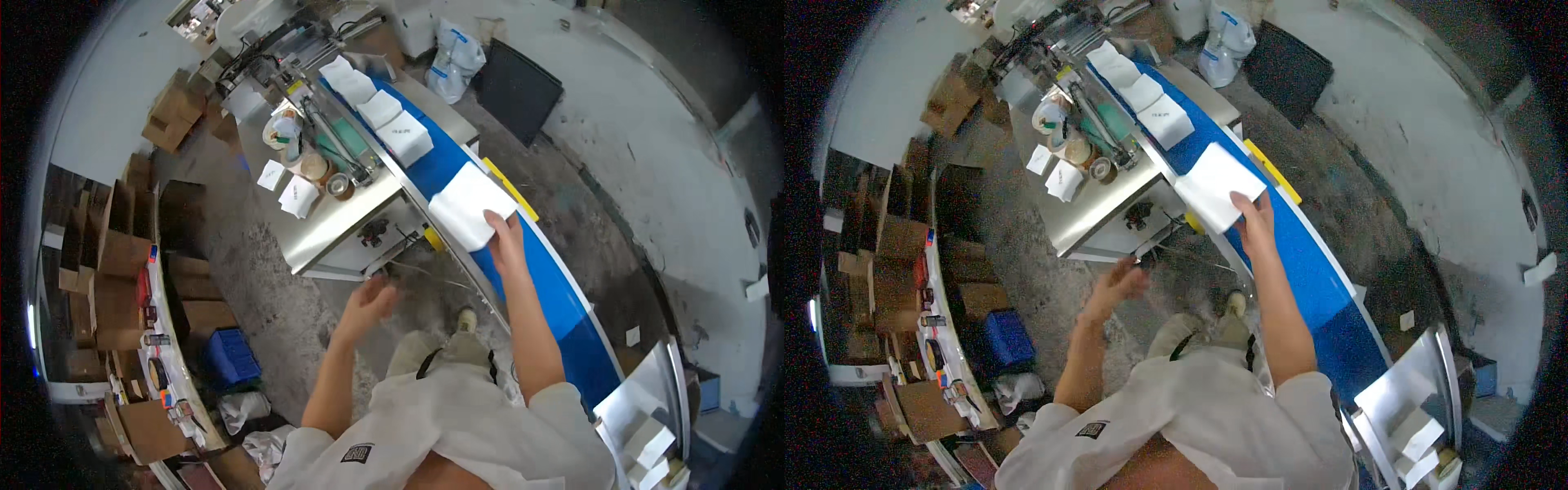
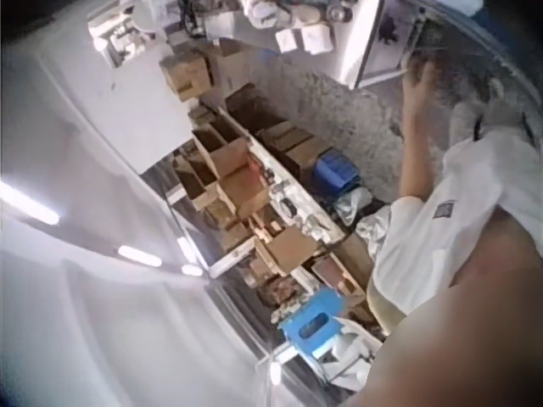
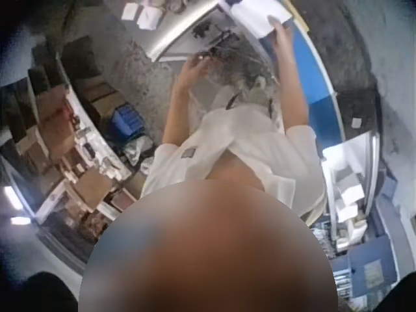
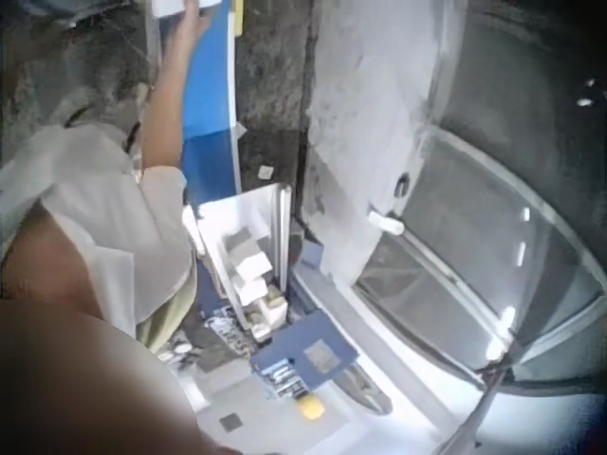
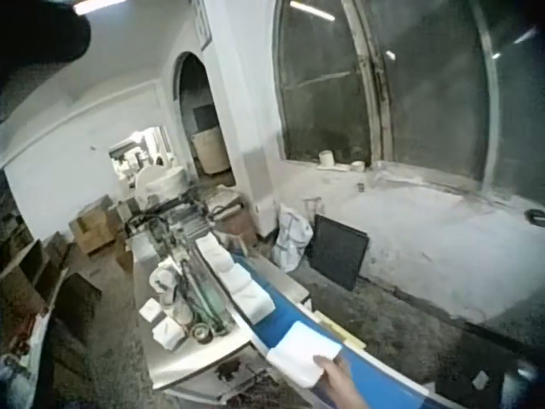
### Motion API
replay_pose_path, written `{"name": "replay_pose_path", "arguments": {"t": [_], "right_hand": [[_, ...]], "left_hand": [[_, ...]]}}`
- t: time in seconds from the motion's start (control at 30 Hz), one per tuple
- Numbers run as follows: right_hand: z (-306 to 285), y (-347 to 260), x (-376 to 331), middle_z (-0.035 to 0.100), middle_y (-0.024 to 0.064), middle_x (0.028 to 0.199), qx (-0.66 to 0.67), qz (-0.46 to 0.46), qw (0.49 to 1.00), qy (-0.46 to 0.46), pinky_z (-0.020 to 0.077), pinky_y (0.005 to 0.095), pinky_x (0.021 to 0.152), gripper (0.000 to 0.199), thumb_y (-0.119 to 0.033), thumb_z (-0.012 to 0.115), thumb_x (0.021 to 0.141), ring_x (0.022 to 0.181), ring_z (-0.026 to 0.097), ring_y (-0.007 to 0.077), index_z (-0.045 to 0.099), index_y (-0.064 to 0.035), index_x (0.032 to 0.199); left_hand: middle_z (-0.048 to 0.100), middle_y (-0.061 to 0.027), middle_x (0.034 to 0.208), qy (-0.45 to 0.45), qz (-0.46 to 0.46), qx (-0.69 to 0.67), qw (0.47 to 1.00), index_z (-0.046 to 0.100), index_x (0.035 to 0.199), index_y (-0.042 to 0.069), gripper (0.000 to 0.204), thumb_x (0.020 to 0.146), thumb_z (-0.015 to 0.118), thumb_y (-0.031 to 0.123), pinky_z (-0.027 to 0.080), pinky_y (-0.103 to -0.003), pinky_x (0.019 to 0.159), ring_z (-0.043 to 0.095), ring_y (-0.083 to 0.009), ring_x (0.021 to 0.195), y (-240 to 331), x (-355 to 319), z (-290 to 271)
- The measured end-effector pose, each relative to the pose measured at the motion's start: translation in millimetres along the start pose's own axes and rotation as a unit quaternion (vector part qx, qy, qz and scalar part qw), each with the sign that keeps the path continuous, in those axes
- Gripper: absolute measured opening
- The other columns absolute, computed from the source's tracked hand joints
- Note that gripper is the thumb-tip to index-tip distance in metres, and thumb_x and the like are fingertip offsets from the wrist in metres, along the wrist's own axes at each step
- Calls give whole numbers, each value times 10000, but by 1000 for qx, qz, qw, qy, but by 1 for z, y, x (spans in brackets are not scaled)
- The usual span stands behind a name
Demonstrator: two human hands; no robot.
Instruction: Picking up paper blocks from a machine output and placing them onto a conveyor belt in an organized manner.
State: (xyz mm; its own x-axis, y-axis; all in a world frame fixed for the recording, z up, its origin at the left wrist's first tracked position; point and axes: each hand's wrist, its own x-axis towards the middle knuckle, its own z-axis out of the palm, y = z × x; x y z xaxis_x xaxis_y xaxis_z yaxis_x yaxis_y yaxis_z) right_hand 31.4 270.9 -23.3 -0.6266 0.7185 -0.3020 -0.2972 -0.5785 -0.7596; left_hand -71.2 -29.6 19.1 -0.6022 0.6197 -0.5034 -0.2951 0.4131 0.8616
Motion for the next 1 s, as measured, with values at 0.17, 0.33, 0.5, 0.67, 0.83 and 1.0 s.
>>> {"name": "replay_pose_path", "arguments": {"t": [0.17, 0.33, 0.5, 0.67, 0.83, 1.0], "right_hand": [[9, 63, 136, 561, 104, 1215, -2, 24, 999, 48, 529, 415, 778, 729, -234, 774, 771, 1068, 589, 246, 395, -56, 1367], [21, 115, 207, 578, 99, 1196, -7, 41, 998, 57, 517, 411, 819, 702, -197, 788, 760, 1075, 581, 247, 425, -52, 1343], [31, 145, 240, 569, 122, 1224, -9, 65, 993, 100, 493, 416, 921, 729, -136, 791, 756, 1105, 569, 267, 410, -37, 1371], [56, 151, 237, 555, 148, 1255, -77, 93, 984, 131, 453, 424, 964, 797, -180, 805, 737, 1134, 555, 285, 389, 5, 1392], [34, 126, 231, 526, 97, 1303, -136, 125, 966, 183, 400, 513, 919, 815, -480, 735, 817, 1210, 478, 271, 378, -90, 1436], [-29, 101, 178, 573, 95, 1187, -149, 70, 966, 198, 517, 420, 797, 609, -535, 584, 917, 984, 562, 227, 529, -75, 1311]], "left_hand": [[657, -155, 1149, -44, -88, 66, 993, 380, 1429, -28, 708, 924, 662, 379, 540, -319, 776, 662, -210, 957, -51, 33, -19], [671, -166, 1069, -81, -124, 124, 981, 371, 1423, -58, 737, 909, 666, 380, 530, -340, 770, 658, -231, 945, -48, 71, -20], [663, -212, 1140, -132, -113, 149, 973, 426, 1386, -26, 649, 917, 647, 364, 521, -360, 844, 669, -278, 999, -46, 127, -39], [679, -186, 1092, -146, -104, 171, 969, 432, 1382, -14, 592, 928, 636, 307, 524, -358, 825, 678, -263, 958, -57, 165, -67], [682, -174, 1082, -207, -70, 198, 956, 437, 1377, -18, 555, 928, 632, 243, 522, -340, 823, 681, -242, 930, -39, 194, -63], [679, -113, 1015, -274, -28, 202, 940, 484, 1348, -18, 477, 935, 620, 180, 511, -303, 786, 657, -170, 894, 19, 199, -15]]}}
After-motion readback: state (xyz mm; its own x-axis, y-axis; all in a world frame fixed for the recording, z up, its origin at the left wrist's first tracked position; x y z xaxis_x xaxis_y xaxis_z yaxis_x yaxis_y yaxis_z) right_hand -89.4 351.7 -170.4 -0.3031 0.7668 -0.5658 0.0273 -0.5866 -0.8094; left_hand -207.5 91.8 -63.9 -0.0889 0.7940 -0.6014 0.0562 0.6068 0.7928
